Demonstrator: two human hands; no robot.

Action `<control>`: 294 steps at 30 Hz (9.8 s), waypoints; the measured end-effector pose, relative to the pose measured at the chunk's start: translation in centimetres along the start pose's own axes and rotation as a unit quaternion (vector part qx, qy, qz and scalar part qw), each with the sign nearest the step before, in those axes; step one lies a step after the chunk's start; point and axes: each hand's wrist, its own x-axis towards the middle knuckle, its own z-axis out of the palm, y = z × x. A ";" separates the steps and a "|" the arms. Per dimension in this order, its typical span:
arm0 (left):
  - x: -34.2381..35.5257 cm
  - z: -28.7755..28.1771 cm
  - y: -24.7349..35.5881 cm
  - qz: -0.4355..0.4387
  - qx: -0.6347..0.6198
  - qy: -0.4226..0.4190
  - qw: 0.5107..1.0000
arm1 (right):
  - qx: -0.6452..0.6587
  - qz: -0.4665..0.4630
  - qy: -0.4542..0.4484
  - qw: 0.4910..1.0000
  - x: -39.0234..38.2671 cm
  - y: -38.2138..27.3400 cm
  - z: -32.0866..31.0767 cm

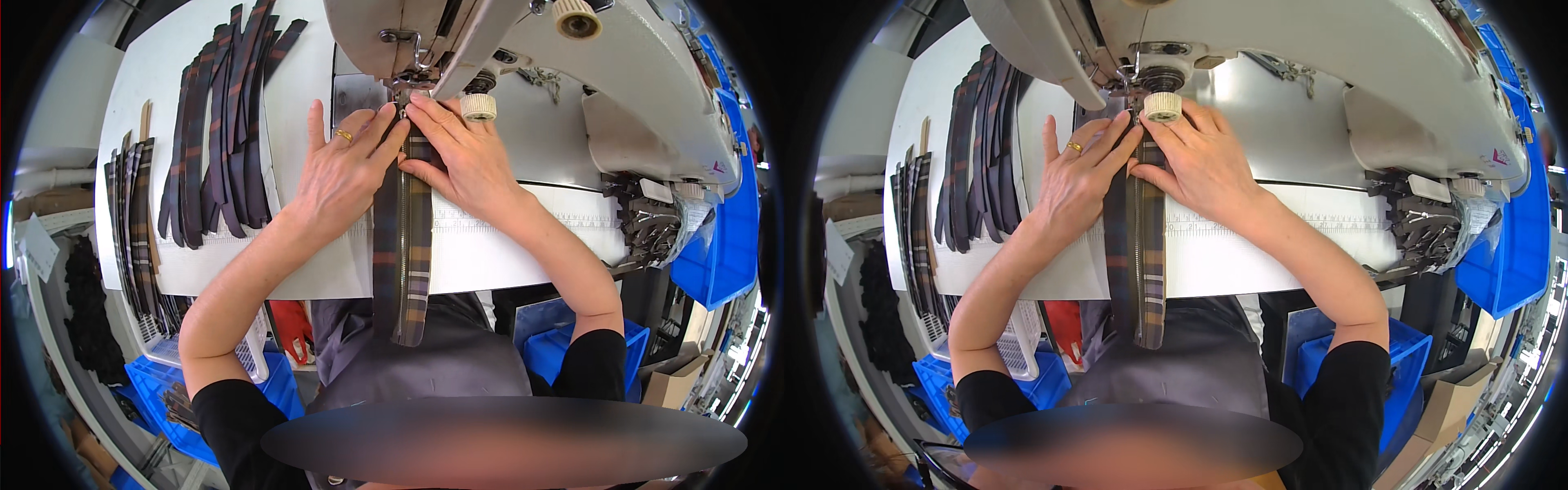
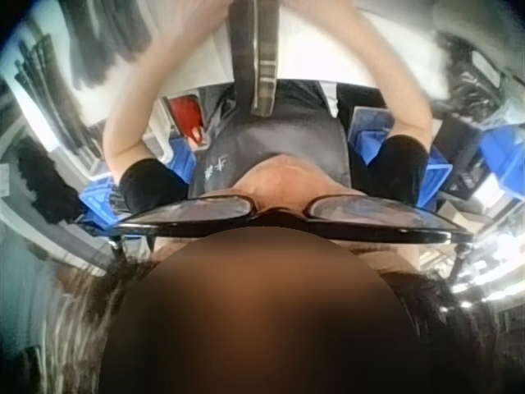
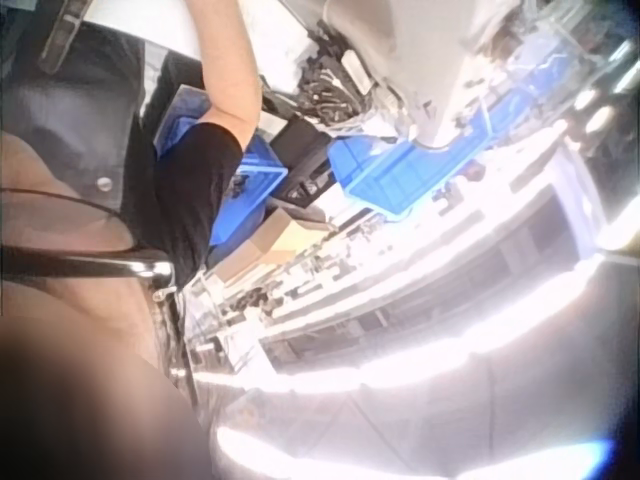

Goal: Using an industrial sewing machine to stitch leather belt components.

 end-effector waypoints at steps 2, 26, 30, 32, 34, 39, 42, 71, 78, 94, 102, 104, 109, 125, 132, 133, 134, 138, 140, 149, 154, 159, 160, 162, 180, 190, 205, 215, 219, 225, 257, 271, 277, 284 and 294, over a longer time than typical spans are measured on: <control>-0.2 0.2 0.3 -0.014 -0.009 0.007 1.000 | -0.027 0.002 -0.028 0.999 0.0 0.0 -0.1; 0.3 0.9 -0.2 -0.026 -0.026 0.026 0.999 | -0.062 0.014 -0.015 0.998 0.4 0.3 0.0; 0.4 1.3 -0.6 -0.022 -0.036 0.027 0.999 | -0.070 0.010 -0.019 0.997 0.5 0.5 0.2; 0.6 1.4 -0.9 -0.020 -0.027 0.027 0.999 | -0.066 -0.001 -0.011 0.998 0.8 0.8 0.4; 0.5 1.2 -0.7 -0.024 -0.023 0.026 0.999 | -0.065 -0.003 -0.013 0.998 0.8 0.8 0.3; 0.3 0.8 -0.2 -0.020 0.006 0.043 0.999 | -0.058 -0.003 -0.007 0.998 0.6 0.8 0.4; 0.1 0.8 -0.4 -0.006 0.007 0.045 0.999 | -0.064 0.001 -0.016 0.998 0.6 0.8 0.3; 0.2 0.5 -0.5 -0.039 -0.036 0.066 0.996 | -0.042 -0.046 0.025 0.998 0.3 0.7 0.1; 0.1 0.6 -0.6 -0.033 -0.042 0.067 0.996 | 0.017 -0.005 0.029 0.999 -1.0 1.6 -0.9; 0.3 0.6 -0.5 -0.052 -0.054 0.074 0.995 | 0.034 -0.139 -0.131 0.981 -1.5 -0.5 -2.2; 0.1 0.8 -0.6 -0.033 -0.028 0.078 0.996 | 0.061 -0.121 -0.075 0.988 -2.0 -0.4 -1.8; -0.1 1.0 -0.6 -0.025 -0.016 0.073 0.997 | 0.140 -0.060 -0.029 0.988 -2.6 0.7 -2.1; 0.0 1.1 -0.4 -0.027 -0.023 0.072 0.997 | 0.036 -0.027 0.019 0.999 0.9 0.8 -2.1; 0.1 1.4 -0.3 -0.030 -0.023 0.064 0.997 | -0.045 -0.043 0.025 0.998 0.8 1.5 0.6; 0.1 1.3 0.0 -0.032 -0.021 0.057 0.998 | -0.034 -0.028 0.019 0.999 1.0 1.3 0.3; 0.3 1.1 0.1 -0.034 -0.018 0.054 0.998 | -0.038 -0.028 0.018 0.999 1.0 1.3 0.3; 0.3 0.9 0.1 -0.037 -0.014 0.052 0.998 | -0.038 -0.026 0.018 0.999 1.1 1.4 0.4; 0.4 1.7 -0.3 -0.035 -0.013 0.063 0.997 | -0.038 -0.025 0.029 0.999 1.1 1.6 0.4; 0.4 1.7 -0.4 -0.035 -0.014 0.059 0.998 | -0.045 -0.025 0.032 0.998 1.1 1.7 0.6; 0.2 1.6 -0.3 -0.032 0.015 0.073 0.997 | -0.041 -0.063 0.072 0.995 0.9 1.5 -0.1; 0.3 1.7 -0.6 -0.028 -0.006 0.076 0.997 | -0.057 -0.033 0.033 0.997 0.6 2.2 0.8; 0.3 1.9 -0.6 -0.026 -0.012 0.081 0.996 | -0.075 -0.028 0.029 0.996 0.7 2.0 0.7; 0.5 1.7 -0.6 -0.036 0.006 0.069 0.997 | -0.086 -0.029 0.026 0.996 0.7 2.0 0.6; 0.6 1.7 -0.5 -0.046 0.023 0.056 0.997 | -0.080 -0.031 0.032 0.996 0.6 2.2 0.6; -9.5 -2.8 4.6 0.001 -0.269 0.092 0.959 | 0.130 -0.128 0.018 0.983 -9.6 -8.9 -4.5; -10.7 -2.9 4.9 0.002 -0.195 0.023 0.981 | 0.090 -0.073 -0.042 0.992 -9.8 -12.2 -3.1; -10.7 -3.2 5.5 -0.005 -0.140 0.029 0.990 | 0.039 -0.133 0.025 0.990 -10.2 -12.2 -2.6; -11.2 -3.2 3.7 -0.008 -0.283 0.057 0.957 | 0.015 -0.153 0.011 0.988 -10.1 -12.1 -2.8; -10.1 -3.2 5.3 0.054 -0.221 0.167 0.959 | 0.014 -0.149 0.013 0.989 -10.2 -12.2 -2.7; -9.3 -2.0 6.2 0.064 -0.200 0.154 0.965 | 0.008 -0.139 0.027 0.990 -10.3 -12.3 -2.6; -9.5 -3.3 5.0 0.033 -0.240 0.005 0.970 | 0.088 -0.069 -0.021 0.994 -10.0 -10.1 -2.9; -4.8 -1.6 2.2 0.016 -0.079 0.028 0.996 | 0.080 -0.076 -0.054 0.992 -9.5 -10.4 -3.6; -1.0 -0.1 -1.7 0.003 -0.045 0.061 0.997 | 0.091 -0.080 -0.062 0.991 -9.2 -10.0 -3.7; -0.5 -0.7 -2.1 -0.033 -0.094 -0.018 0.995 | 0.093 -0.076 -0.076 0.990 -9.4 -9.7 -3.7; 0.2 -0.6 -3.2 -0.029 -0.118 -0.036 0.992 | 0.102 -0.098 -0.067 0.988 -8.8 -8.7 -3.1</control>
